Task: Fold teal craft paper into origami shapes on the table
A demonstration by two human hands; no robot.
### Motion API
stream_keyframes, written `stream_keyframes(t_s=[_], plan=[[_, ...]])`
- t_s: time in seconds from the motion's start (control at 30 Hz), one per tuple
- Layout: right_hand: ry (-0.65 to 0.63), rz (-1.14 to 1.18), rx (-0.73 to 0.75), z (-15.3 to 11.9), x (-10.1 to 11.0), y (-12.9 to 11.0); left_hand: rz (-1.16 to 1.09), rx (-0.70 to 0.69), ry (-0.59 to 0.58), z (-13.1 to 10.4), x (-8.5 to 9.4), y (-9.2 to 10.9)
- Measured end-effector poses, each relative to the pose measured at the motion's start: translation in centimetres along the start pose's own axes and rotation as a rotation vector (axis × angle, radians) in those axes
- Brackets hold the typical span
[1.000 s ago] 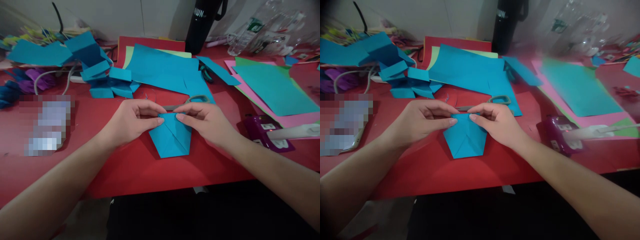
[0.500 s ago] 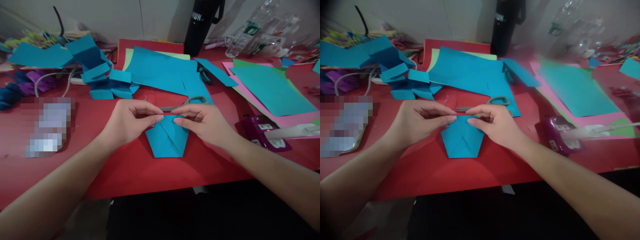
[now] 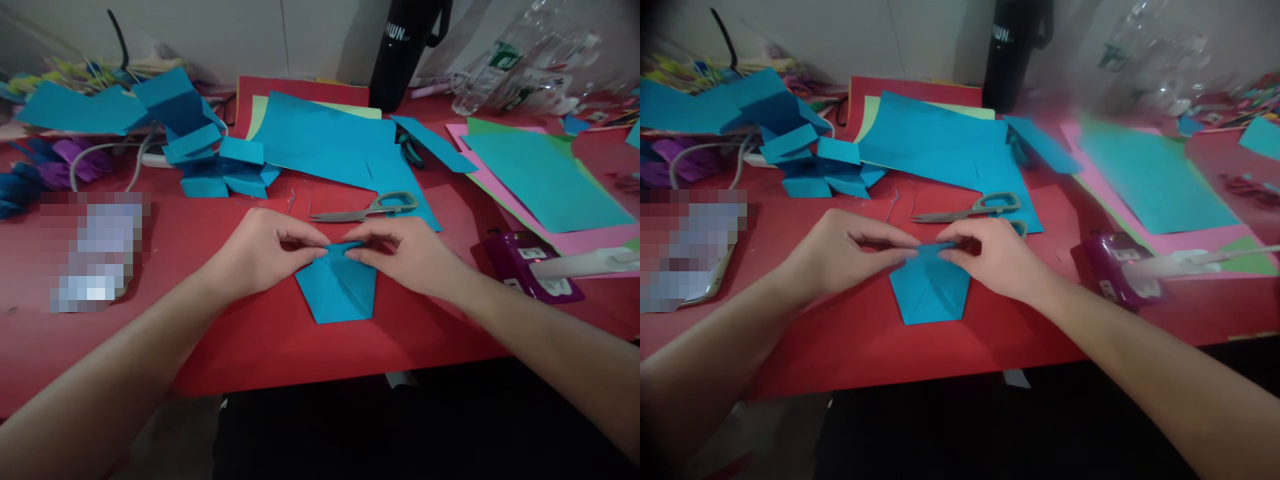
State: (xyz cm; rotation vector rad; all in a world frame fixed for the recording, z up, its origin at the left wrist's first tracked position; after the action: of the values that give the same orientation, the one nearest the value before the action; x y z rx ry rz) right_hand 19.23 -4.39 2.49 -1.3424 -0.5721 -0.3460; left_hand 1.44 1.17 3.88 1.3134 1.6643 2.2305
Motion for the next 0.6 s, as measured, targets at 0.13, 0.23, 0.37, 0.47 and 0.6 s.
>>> stream_keyframes(t_s=[0.13,0.23,0.37,0.47,0.6], plan=[[-0.058,-0.039,-0.008,-0.2,-0.4,0.1,0.095,-0.154,0.002,-0.3,-0.3,0.7],[-0.068,-0.119,0.046,-0.1,-0.8,0.0,0.139,-0.259,-0.028,-0.4,-0.6,0.9],[-0.057,-0.280,0.203,-0.1,-1.1,-0.7,0.175,-0.367,-0.059,-0.6,-0.8,1.3],[-0.102,-0.471,0.371,-0.8,-1.6,-1.9,0.227,-0.439,-0.116,-0.8,-0.9,2.0],[-0.203,-0.769,0.464,-2.0,-2.4,-3.3,0.375,-0.494,-0.196,-1.2,-1.4,2.6]])
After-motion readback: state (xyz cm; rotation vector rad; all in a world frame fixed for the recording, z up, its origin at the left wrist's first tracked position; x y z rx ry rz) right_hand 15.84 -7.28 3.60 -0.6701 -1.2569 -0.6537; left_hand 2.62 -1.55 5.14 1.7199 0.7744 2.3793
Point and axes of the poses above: each hand's wrist, its own z-axis towards the middle knuckle, its own x-axis out of the back of the hand, y = z × x, the point moved 6 cm from there along z, towards the middle knuckle
